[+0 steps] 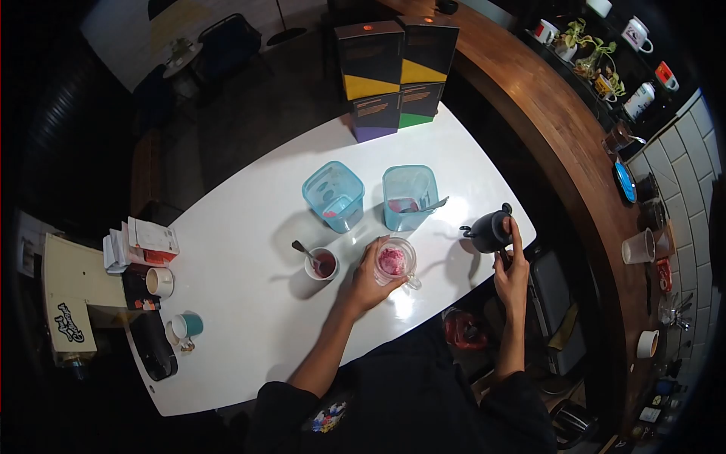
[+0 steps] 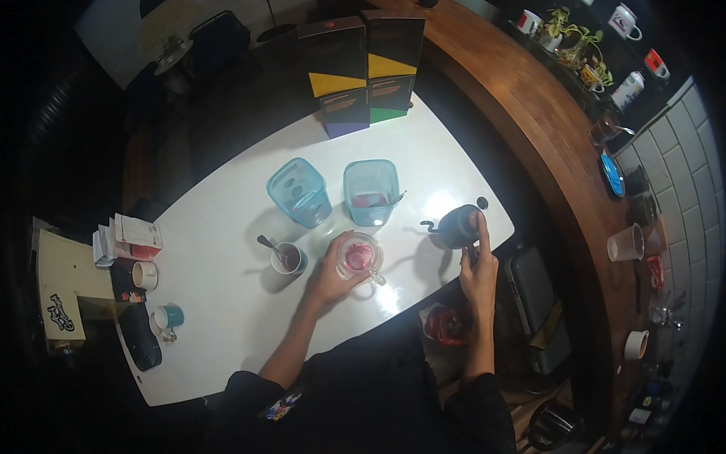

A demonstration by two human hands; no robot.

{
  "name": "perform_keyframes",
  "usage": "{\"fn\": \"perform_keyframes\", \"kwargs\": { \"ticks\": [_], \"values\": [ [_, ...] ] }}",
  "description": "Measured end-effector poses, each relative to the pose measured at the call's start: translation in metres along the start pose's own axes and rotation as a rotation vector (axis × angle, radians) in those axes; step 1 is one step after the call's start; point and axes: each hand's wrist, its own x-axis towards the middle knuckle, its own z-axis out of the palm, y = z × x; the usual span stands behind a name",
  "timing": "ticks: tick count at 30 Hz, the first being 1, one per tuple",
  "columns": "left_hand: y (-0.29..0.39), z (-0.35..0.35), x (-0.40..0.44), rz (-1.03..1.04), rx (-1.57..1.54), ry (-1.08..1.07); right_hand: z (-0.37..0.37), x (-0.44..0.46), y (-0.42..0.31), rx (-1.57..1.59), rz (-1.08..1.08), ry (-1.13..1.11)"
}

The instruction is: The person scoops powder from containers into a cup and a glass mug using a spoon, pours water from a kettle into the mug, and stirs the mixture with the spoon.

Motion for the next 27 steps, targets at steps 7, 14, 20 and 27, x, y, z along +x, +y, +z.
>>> {"fn": "perform_keyframes", "kwargs": {
  "ticks": [7, 14, 20, 27],
  "values": [
    [0.006, -0.001, -0.001, 0.009, -0.024, 0.016, -0.008, -0.008, -0.019, -0.031, -0.038, 0.049],
    [-0.005, 0.003, -0.002, 0.071, -0.001, 0.044, -0.014, -0.011, -0.028, -0.023, 0.011, -0.057],
    [0.005, 0.011, -0.002, 0.047, 0.039, 0.007, -0.006, -0.009, -0.027, -0.012, -0.053, -0.033],
    [0.005, 0.022, 0.002, 0.090, 0.061, -0.002, 0.000, -0.012, -0.016, -0.003, -0.134, 0.011]
  ]
}}
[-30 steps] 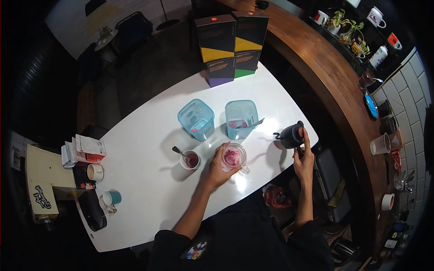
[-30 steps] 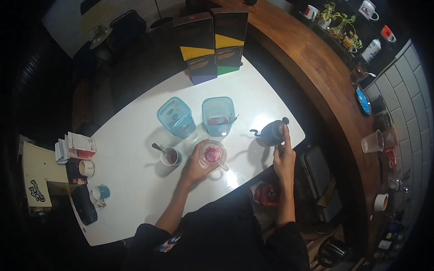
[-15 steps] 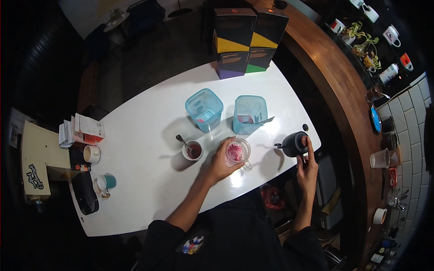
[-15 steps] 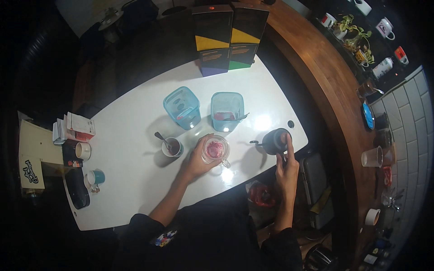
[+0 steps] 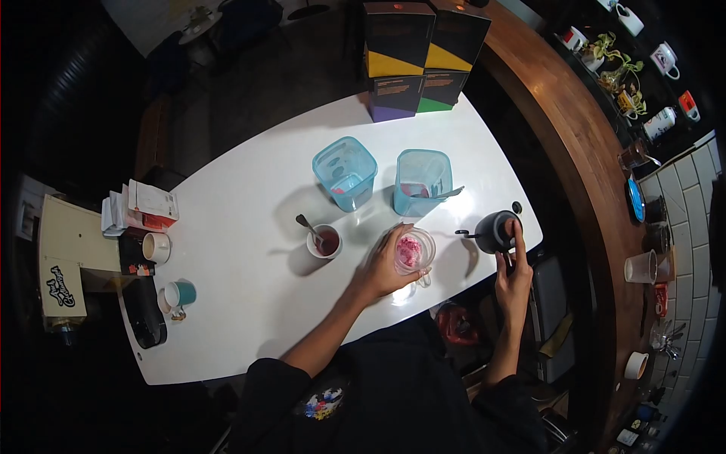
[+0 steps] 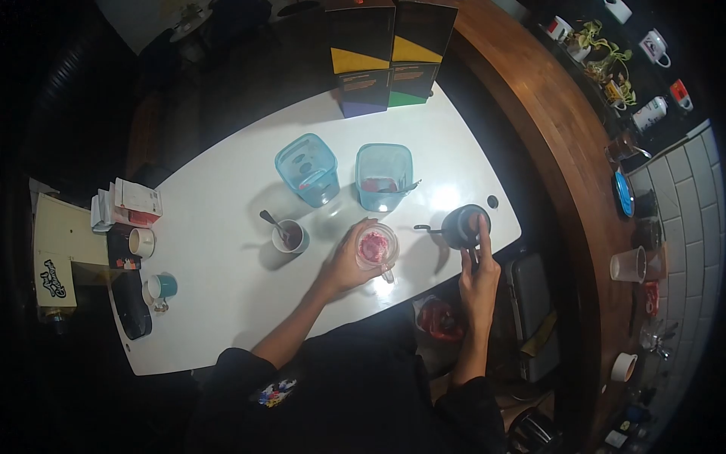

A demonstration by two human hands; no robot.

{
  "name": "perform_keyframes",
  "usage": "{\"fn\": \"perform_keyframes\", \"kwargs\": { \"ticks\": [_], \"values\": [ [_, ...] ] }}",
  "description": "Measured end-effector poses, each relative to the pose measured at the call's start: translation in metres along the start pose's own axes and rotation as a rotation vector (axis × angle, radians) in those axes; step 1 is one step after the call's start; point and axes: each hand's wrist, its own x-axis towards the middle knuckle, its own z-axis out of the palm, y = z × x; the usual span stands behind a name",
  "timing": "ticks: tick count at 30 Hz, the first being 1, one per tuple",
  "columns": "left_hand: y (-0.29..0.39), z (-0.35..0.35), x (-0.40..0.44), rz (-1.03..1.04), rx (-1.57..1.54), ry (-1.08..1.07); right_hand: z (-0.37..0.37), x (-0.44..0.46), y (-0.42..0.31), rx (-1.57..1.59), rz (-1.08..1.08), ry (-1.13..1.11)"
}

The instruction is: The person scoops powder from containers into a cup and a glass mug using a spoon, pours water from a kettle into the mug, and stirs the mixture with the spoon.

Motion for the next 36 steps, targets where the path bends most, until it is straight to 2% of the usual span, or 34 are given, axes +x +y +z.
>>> {"fn": "perform_keyframes", "kwargs": {
  "ticks": [4, 6, 10, 14, 17, 20, 22, 26, 31, 36],
  "values": [
    [-0.005, 0.007, 0.002, 0.047, -0.018, -0.013, 0.000, -0.002, -0.008, 0.012, 0.014, -0.032],
    [-0.007, 0.008, 0.002, 0.087, -0.029, -0.008, -0.003, -0.003, -0.010, 0.049, 0.002, -0.136],
    [-0.011, 0.011, 0.003, 0.104, -0.030, -0.026, 0.003, -0.003, -0.012, 0.012, 0.022, -0.105],
    [-0.017, 0.017, 0.004, 0.122, -0.075, 0.002, 0.009, -0.002, -0.012, 0.037, -0.069, -0.050],
    [-0.020, 0.019, 0.004, 0.143, -0.079, 0.029, 0.003, -0.002, -0.018, 0.011, -0.126, -0.092],
    [-0.017, 0.020, 0.003, 0.148, -0.058, 0.045, -0.002, -0.002, -0.024, -0.050, -0.009, -0.139],
    [-0.016, 0.021, 0.004, 0.137, -0.045, 0.046, 0.000, 0.000, -0.022, -0.055, -0.124, -0.037],
    [-0.020, 0.024, 0.005, 0.175, -0.051, 0.063, -0.006, 0.002, -0.029, -0.082, -0.082, -0.047],
    [-0.028, 0.029, 0.005, 0.176, -0.114, 0.071, -0.009, 0.007, -0.034, -0.131, -0.221, 0.015],
    [-0.028, 0.030, 0.008, 0.178, -0.143, 0.069, -0.020, 0.008, -0.044, -0.226, -0.208, 0.001]
  ]
}}
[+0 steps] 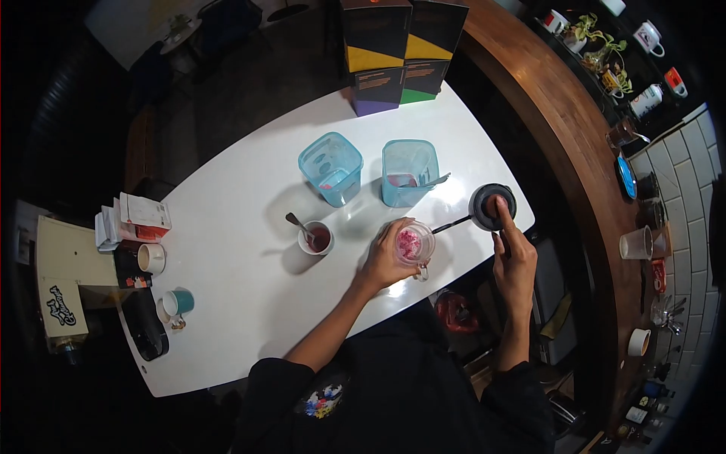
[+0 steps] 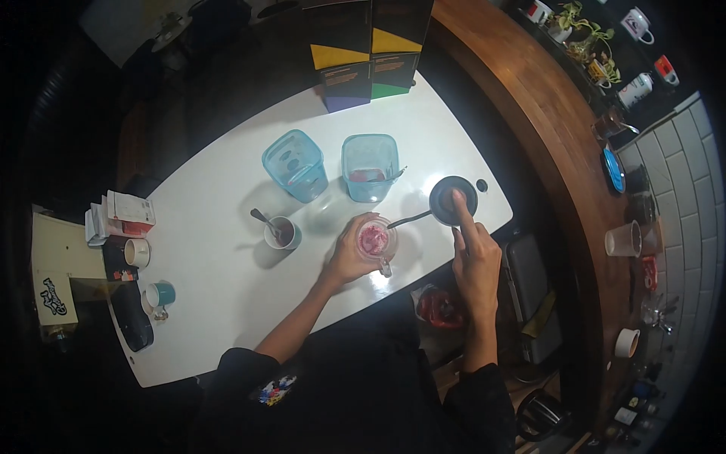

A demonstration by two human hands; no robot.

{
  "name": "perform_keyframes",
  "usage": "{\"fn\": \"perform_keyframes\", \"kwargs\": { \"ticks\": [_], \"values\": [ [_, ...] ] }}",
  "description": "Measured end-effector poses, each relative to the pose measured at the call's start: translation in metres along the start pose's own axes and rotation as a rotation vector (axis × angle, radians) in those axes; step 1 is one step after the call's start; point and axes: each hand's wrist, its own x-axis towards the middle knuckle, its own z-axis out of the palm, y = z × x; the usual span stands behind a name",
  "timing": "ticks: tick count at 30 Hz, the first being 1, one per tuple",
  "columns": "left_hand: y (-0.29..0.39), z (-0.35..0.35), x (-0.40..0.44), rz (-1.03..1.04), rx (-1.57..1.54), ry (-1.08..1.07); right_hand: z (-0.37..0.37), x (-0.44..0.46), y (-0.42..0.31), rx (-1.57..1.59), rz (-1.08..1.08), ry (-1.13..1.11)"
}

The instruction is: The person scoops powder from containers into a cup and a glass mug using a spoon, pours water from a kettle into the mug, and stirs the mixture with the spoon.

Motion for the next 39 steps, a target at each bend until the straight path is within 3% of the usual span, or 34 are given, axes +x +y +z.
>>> {"fn": "perform_keyframes", "kwargs": {
  "ticks": [18, 29, 35, 36, 39],
  "values": [
    [0.013, -0.004, 0.003, -0.192, 0.013, -0.064, -0.041, 0.029, -0.002, 0.024, -0.122, 0.039],
    [0.013, -0.003, 0.002, -0.150, 0.048, -0.020, -0.051, 0.037, 0.000, 0.157, -0.160, 0.041],
    [0.014, -0.002, -0.001, -0.154, 0.027, -0.015, -0.029, 0.020, -0.003, 0.179, -0.063, 0.036],
    [0.011, 0.000, 0.000, -0.142, -0.005, -0.001, -0.027, 0.015, -0.004, 0.218, 0.072, -0.042],
    [-0.002, 0.005, 0.000, -0.080, -0.007, 0.025, -0.012, 0.002, -0.008, 0.229, 0.047, 0.018]
  ]
}}
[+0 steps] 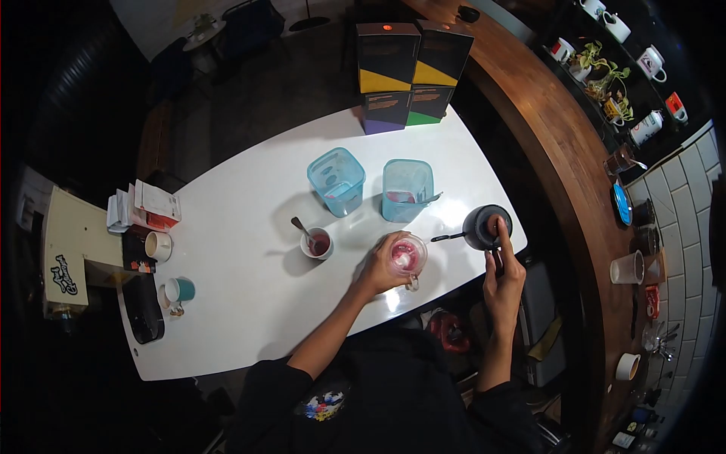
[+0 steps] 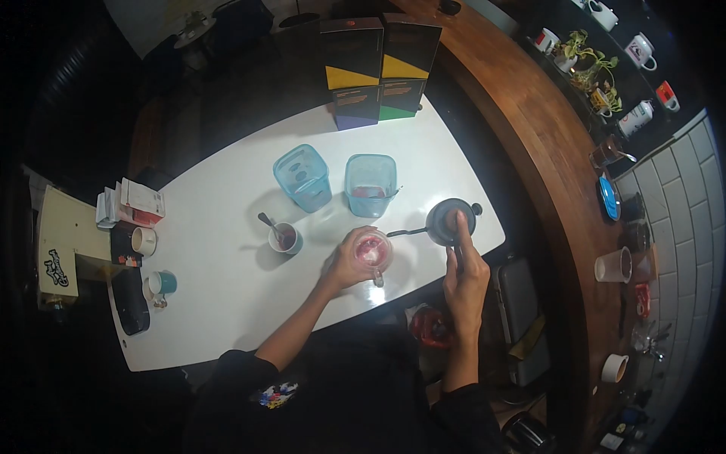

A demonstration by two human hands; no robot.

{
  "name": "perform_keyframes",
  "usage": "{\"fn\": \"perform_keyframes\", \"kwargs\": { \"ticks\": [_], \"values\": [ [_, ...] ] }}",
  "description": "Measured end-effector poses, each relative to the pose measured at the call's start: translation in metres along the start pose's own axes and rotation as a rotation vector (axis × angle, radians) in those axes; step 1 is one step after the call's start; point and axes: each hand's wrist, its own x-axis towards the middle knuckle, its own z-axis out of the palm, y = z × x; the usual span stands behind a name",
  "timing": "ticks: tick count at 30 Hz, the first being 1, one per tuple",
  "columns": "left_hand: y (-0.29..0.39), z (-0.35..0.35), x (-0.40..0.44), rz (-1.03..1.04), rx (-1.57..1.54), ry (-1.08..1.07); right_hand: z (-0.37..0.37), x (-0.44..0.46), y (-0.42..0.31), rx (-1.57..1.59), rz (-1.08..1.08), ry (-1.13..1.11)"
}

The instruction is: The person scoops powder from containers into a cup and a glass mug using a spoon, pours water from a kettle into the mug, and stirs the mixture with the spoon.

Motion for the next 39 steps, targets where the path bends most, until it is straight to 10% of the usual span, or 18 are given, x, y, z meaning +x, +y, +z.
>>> {"fn": "perform_keyframes", "kwargs": {
  "ticks": [39],
  "values": [
    [-0.005, 0.002, 0.002, 0.087, 0.036, 0.001, 0.001, -0.011, -0.013, -0.146, 0.064, 0.089]
  ]
}}
